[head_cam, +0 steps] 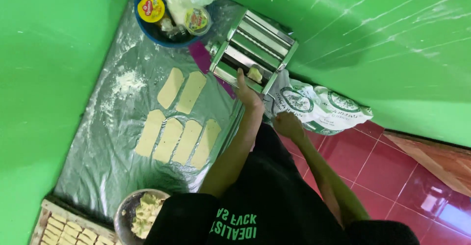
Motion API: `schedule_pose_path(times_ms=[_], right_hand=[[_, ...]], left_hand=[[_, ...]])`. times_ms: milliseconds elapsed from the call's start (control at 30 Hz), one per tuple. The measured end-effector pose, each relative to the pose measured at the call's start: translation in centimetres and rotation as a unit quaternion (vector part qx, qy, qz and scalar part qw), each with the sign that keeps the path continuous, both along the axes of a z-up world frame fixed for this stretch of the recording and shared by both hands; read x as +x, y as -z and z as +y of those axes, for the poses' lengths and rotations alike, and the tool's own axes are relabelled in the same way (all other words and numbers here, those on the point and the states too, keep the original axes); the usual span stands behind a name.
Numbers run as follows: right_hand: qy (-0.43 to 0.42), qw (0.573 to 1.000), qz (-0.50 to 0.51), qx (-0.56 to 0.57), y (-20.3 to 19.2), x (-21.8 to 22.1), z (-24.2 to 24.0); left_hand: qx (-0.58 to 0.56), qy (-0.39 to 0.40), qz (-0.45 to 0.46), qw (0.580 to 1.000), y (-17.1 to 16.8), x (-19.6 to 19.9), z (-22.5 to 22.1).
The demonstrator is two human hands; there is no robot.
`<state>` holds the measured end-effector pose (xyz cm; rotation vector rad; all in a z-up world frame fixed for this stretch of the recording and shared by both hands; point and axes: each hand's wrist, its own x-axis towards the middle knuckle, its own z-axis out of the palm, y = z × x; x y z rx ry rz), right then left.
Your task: Flattening dough with a roller, cutting it into strips, and rolling them with filling
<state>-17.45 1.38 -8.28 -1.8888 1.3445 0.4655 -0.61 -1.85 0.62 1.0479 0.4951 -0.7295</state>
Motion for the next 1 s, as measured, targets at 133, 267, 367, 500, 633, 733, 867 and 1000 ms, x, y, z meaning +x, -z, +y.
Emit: schedule_pose_path(times_ms=[133,267,367,500,633,733,867,1000], right_hand=[[0.043,0.998,-0.022,0.039,-2.9,-1.0,3.5],[0.005,0.994,-0.106,0.037,-11.7,-1.5,3.9],[0.013,0.991,-0.128,0.021,-14.4,-2.1,3.4],[0.055,0.992,-0.116,-0.015,-18.6,-3.3,1.1],[0.106,0.990,-0.057,-0.070,-18.3,-3.8,-4.2],[0.108,0.977,-0.062,-0.173,-13.5,-4.4,-9.0],[0.074,0.979,0.002,-0.191,-6.7,-4.1,-13.8],[0.064,0.992,0.023,-0.110,1.0,-3.0,-13.9]], left_hand=[[-0.050,-0.020,0.026,0.998,-2.7,0.0,0.5],[-0.069,-0.078,0.065,0.992,-7.8,-0.4,0.9],[-0.100,-0.075,0.106,0.986,2.9,1.1,2.1],[-0.153,0.085,0.168,0.970,17.5,2.2,6.2],[-0.168,0.077,0.205,0.961,14.3,1.8,6.7],[-0.147,0.129,0.121,0.973,13.3,1.7,6.7],[-0.074,0.114,0.040,0.990,14.9,1.6,7.3],[0.048,0.170,-0.041,0.983,13.1,2.5,7.8]])
